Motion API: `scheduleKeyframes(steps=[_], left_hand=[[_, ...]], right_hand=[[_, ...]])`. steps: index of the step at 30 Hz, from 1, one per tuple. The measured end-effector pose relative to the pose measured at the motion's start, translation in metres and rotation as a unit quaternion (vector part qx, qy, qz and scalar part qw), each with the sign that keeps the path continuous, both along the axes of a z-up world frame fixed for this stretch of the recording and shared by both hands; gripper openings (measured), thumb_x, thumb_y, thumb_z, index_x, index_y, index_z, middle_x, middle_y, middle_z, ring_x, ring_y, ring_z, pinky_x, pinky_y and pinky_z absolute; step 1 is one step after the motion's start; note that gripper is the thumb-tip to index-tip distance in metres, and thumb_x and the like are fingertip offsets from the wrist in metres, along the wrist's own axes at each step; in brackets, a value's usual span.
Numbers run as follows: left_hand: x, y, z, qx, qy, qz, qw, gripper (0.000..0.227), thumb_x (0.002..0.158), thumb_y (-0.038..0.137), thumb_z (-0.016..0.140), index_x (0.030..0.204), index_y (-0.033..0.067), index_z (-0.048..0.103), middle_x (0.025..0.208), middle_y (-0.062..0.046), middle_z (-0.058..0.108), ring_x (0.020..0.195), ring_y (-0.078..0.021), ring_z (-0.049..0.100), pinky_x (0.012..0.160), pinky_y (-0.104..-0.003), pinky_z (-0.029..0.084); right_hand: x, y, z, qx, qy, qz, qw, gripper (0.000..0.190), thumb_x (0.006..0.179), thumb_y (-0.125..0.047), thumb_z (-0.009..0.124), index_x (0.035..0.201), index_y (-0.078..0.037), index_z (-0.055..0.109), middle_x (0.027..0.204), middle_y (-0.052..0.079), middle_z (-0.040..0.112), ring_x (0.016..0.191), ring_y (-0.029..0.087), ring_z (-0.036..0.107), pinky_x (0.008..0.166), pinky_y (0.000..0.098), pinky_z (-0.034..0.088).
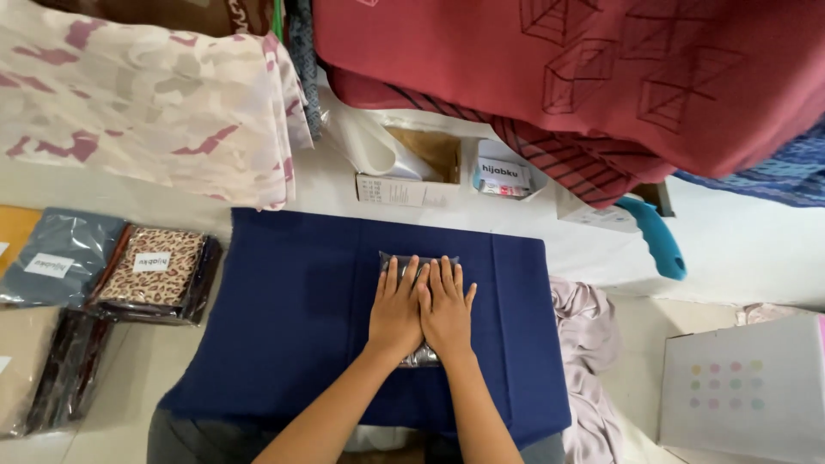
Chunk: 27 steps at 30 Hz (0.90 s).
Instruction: Unfolding a hijab on a work mat and cleaning it with a lint roller before packing.
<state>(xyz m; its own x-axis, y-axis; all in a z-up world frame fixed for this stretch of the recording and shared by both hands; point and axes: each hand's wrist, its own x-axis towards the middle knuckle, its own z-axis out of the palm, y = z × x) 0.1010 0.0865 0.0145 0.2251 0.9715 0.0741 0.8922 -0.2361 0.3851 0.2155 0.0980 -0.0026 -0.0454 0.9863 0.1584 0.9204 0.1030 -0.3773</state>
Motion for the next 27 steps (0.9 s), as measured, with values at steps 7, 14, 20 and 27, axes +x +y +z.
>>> scheduleKeyframes(steps=[7,14,20,27], left_hand=[[0.002,0.000,-0.014,0.086,-0.009,0.009,0.996,0.065,0.098,0.024,0.042,0.162,0.0194,0.028,0.168,-0.006,0.023,0.154,-0.0413,0.009,0.123,-0.052,0.012],[0.002,0.003,-0.006,0.082,-0.032,0.000,0.996,0.062,0.098,0.025,0.044,0.157,0.0098,0.032,0.166,-0.013,0.025,0.153,-0.0442,0.012,0.122,-0.054,0.013],[0.004,0.005,-0.015,0.109,-0.046,0.003,0.993,0.061,0.099,0.031,0.046,0.154,0.0040,0.038,0.163,-0.019,0.030,0.152,-0.0444,0.016,0.121,-0.054,0.014],[0.004,0.005,-0.016,0.127,-0.037,0.003,0.991,0.062,0.100,0.034,0.046,0.155,0.0052,0.037,0.163,-0.019,0.031,0.153,-0.0440,0.016,0.122,-0.055,0.014]], right_hand=[[0.003,-0.001,-0.007,-0.004,0.024,0.001,1.000,0.057,0.109,-0.044,0.036,0.157,-0.015,0.045,0.166,0.006,0.036,0.155,0.031,0.024,0.124,0.0557,0.010],[0.000,0.001,-0.002,-0.002,0.043,0.001,0.999,0.057,0.105,-0.043,0.037,0.154,-0.015,0.046,0.165,0.006,0.035,0.155,0.032,0.021,0.122,0.0590,0.007],[-0.002,0.001,0.003,0.007,0.071,0.003,0.997,0.056,0.103,-0.038,0.042,0.150,-0.010,0.049,0.162,0.012,0.039,0.153,0.038,0.024,0.120,0.0639,0.011],[-0.001,0.001,-0.003,0.033,0.052,0.012,0.998,0.056,0.103,-0.039,0.043,0.150,-0.010,0.049,0.162,0.013,0.040,0.153,0.039,0.026,0.118,0.0663,0.014]])
